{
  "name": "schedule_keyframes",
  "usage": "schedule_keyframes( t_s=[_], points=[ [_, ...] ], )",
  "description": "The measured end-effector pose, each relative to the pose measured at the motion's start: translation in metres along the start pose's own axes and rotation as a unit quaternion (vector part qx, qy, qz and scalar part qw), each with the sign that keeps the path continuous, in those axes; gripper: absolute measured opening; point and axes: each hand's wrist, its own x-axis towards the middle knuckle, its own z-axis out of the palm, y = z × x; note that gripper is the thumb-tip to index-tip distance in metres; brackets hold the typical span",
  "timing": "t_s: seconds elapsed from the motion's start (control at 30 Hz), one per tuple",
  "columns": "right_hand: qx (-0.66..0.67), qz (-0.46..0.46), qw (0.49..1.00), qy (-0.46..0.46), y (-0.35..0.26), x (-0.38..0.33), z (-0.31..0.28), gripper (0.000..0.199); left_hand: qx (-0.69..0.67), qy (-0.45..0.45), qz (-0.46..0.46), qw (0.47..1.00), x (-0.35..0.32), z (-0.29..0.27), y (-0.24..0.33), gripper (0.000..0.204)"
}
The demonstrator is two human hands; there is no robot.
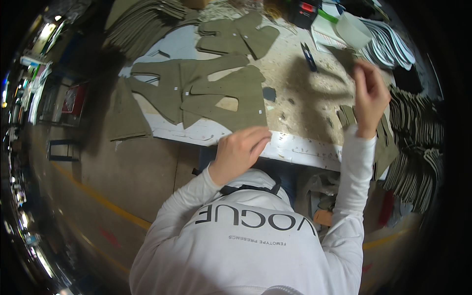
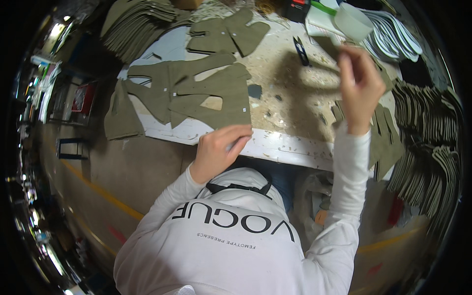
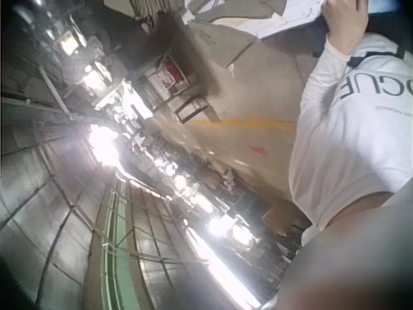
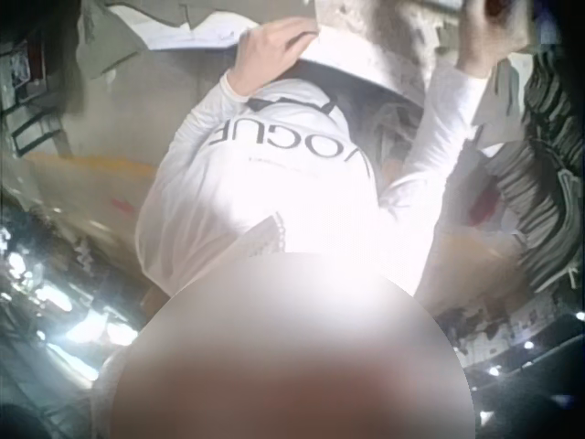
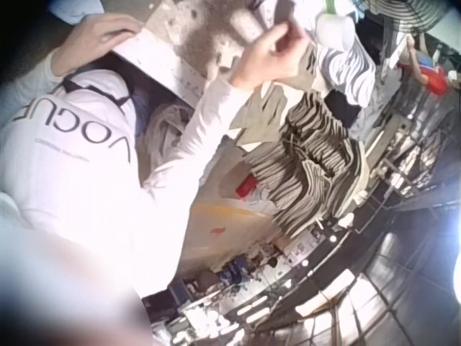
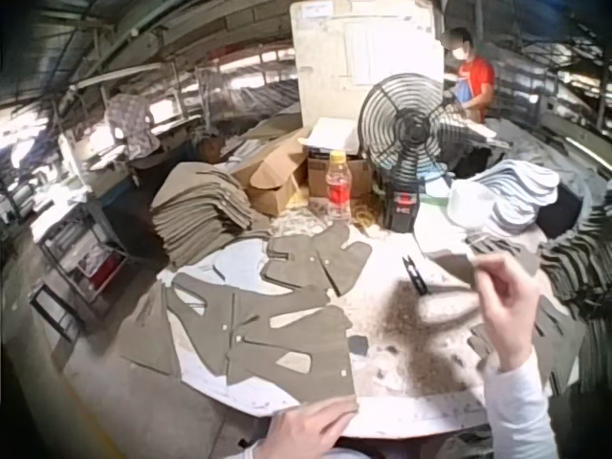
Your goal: The person repeatedly picks up olive-green fabric pieces from a table, separates them, and stacks them into neat piles. The person then gathers a stack, ties it with a string, and places the bundle into a plastic bag.
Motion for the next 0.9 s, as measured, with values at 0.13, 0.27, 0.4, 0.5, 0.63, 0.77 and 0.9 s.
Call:
schedule_keyframes(
  t_s=[0.13,0.27,0.4,0.5,0.63,0.77,0.9],
  points=[
    [-0.049,0.056,0.985,-0.156,-0.037,-0.104,0.003,0.022,0.001,-0.01,0.052,0.999,-0.024,0.009,0.004,0.016],
    [-0.002,0.073,0.981,-0.178,-0.056,-0.158,0.014,0.021,0.014,-0.032,0.093,0.995,-0.032,0.011,0.001,0.022],
    [0.032,0.067,0.981,-0.177,-0.062,-0.179,0.016,0.025,0.023,-0.032,0.114,0.993,-0.037,0.012,-0.004,0.025],
    [0.021,0.039,0.976,-0.211,-0.062,-0.185,0.013,0.026,0.016,-0.034,0.122,0.992,-0.039,0.011,-0.007,0.028],
    [0.042,0.014,0.975,-0.215,-0.059,-0.185,0.012,0.028,0.016,-0.04,0.144,0.989,-0.042,0.01,-0.012,0.026],
    [0.042,0.006,0.97,-0.24,-0.062,-0.181,0.012,0.027,0.03,-0.034,0.173,0.984,-0.044,0.011,-0.013,0.023],
    [-0.029,-0.005,0.964,-0.265,-0.071,-0.17,0.002,0.023,0.018,-0.039,0.173,0.984,-0.036,0.003,-0.01,0.021]
  ],
)
